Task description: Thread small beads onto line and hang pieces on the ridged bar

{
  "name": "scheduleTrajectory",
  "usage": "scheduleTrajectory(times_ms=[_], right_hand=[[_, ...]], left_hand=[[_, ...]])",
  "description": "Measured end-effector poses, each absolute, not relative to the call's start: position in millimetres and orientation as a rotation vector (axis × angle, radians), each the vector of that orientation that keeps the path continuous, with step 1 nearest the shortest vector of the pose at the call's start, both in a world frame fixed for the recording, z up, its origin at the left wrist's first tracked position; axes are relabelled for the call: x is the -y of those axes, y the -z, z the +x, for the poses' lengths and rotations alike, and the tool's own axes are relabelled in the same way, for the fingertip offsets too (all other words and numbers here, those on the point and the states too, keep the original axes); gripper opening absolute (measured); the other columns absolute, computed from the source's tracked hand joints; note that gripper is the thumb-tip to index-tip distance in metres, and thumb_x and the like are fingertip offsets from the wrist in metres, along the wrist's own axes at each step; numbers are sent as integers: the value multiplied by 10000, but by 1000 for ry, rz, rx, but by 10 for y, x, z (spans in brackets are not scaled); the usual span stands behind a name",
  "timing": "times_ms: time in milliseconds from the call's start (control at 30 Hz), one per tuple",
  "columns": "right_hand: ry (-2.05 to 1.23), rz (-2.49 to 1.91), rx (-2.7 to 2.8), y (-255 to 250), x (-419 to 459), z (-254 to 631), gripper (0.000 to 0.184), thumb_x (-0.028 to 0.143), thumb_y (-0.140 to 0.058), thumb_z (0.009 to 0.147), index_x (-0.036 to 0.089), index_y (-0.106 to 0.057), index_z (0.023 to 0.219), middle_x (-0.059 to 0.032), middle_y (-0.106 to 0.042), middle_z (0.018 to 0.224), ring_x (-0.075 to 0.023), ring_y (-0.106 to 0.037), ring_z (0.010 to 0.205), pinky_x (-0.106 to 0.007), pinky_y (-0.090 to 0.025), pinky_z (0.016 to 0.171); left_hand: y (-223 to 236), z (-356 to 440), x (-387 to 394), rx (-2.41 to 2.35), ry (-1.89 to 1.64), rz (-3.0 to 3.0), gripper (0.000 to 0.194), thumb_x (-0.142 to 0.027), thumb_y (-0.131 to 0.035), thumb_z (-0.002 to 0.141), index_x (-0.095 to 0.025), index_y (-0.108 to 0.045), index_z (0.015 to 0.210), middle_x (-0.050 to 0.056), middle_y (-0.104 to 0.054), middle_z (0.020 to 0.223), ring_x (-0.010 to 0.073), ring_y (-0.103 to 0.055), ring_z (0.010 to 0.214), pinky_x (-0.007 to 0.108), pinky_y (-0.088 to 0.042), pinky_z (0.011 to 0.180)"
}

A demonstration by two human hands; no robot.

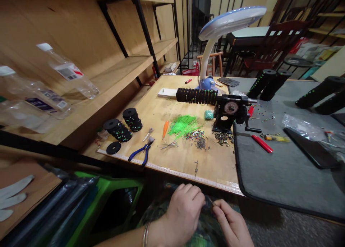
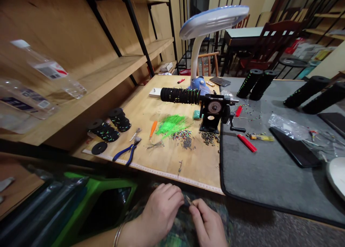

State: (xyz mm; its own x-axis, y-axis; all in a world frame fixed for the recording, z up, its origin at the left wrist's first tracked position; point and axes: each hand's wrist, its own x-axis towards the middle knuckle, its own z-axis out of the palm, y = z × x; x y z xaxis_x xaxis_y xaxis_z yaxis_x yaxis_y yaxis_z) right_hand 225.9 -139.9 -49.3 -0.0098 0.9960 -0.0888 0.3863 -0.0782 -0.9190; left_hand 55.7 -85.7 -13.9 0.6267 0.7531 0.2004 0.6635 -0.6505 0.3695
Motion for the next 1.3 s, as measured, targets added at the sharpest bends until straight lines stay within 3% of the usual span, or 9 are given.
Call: scheduleTrajectory(times_ms=[233, 367, 500, 633, 733, 900, 1067, 1167, 1300], right_hand=[[-871, -1606, 1593, 492, 1416, 2464, 356, 450, -432, 939, 204, -622, 766, 6, -634, 631, -153, -603, 563, -189, -464, 556], [-263, -1893, 1663, 478, 1278, 2943, 418, 566, -426, 908, 219, -652, 968, -61, -739, 862, -227, -694, 721, -263, -497, 621], [310, -2107, 1835, 414, 998, 3400, 648, 612, -216, 936, 153, -668, 859, -136, -710, 739, -295, -650, 676, -362, -463, 586], [604, -2111, 1869, 303, 812, 3444, 579, 525, -262, 953, 123, -678, 980, -191, -706, 969, -355, -617, 857, -431, -456, 696], [414, -1916, 1817, 203, 830, 3120, 487, 493, -373, 933, 119, -635, 1102, -205, -686, 1075, -363, -610, 972, -482, -472, 823], [-523, -1288, 1827, 81, 994, 2246, 369, 275, -563, 884, 226, -554, 1250, -90, -709, 1152, -216, -696, 961, -249, -562, 773], [-1110, -1032, 1632, 165, 934, 1744, 346, 297, -536, 901, 230, -558, 1240, -110, -692, 1185, -224, -665, 1052, -275, -552, 844], [-1292, -1089, 1552, 263, 826, 1671, 332, 390, -525, 910, 187, -583, 1166, -97, -724, 960, -219, -691, 875, -295, -548, 790], [-1299, -1229, 1653, 342, 718, 1625, 288, 431, -524, 903, 170, -624, 975, 15, -594, 632, -162, -578, 584, -251, -481, 591]], left_hand=[[110, 516, 854, -1073, -619, 2456, 218, -105, -428, 888, -171, -609, 786, 59, -629, 759, 192, -525, 701, 318, -362, 626], [64, 420, 850, -1071, -793, 1972, 178, -158, -497, 888, -169, -629, 769, 56, -622, 796, 171, -561, 750, 274, -415, 679], [70, 319, 830, -1199, -902, 1487, 215, -277, -590, 865, -161, -634, 689, 31, -537, 760, 155, -539, 721, 238, -416, 640], [103, 257, 833, -1222, -941, 1321, 258, -339, -599, 859, -157, -634, 679, 12, -498, 714, 153, -512, 704, 247, -408, 662], [107, 258, 859, -1252, -945, 1312, 264, -350, -601, 858, -156, -651, 686, 10, -488, 706, 148, -495, 686, 242, -389, 637], [85, 281, 896, -1236, -993, 1446, 241, -330, -601, 862, -154, -681, 717, 14, -479, 717, 133, -481, 652, 226, -367, 580], [90, 218, 867, -1221, -1107, 1450, 231, -323, -603, 858, -155, -668, 713, 18, -500, 727, 134, -500, 664, 217, -388, 585], [108, 175, 827, -1262, -1125, 1302, 245, -337, -602, 860, -152, -654, 707, 14, -523, 724, 131, -503, 660, 218, -400, 604], [145, 133, 767, -1251, -1144, 1139, 250, -351, -624, 847, -147, -644, 703, 14, -567, 725, 147, -533, 712, 234, -425, 673]])
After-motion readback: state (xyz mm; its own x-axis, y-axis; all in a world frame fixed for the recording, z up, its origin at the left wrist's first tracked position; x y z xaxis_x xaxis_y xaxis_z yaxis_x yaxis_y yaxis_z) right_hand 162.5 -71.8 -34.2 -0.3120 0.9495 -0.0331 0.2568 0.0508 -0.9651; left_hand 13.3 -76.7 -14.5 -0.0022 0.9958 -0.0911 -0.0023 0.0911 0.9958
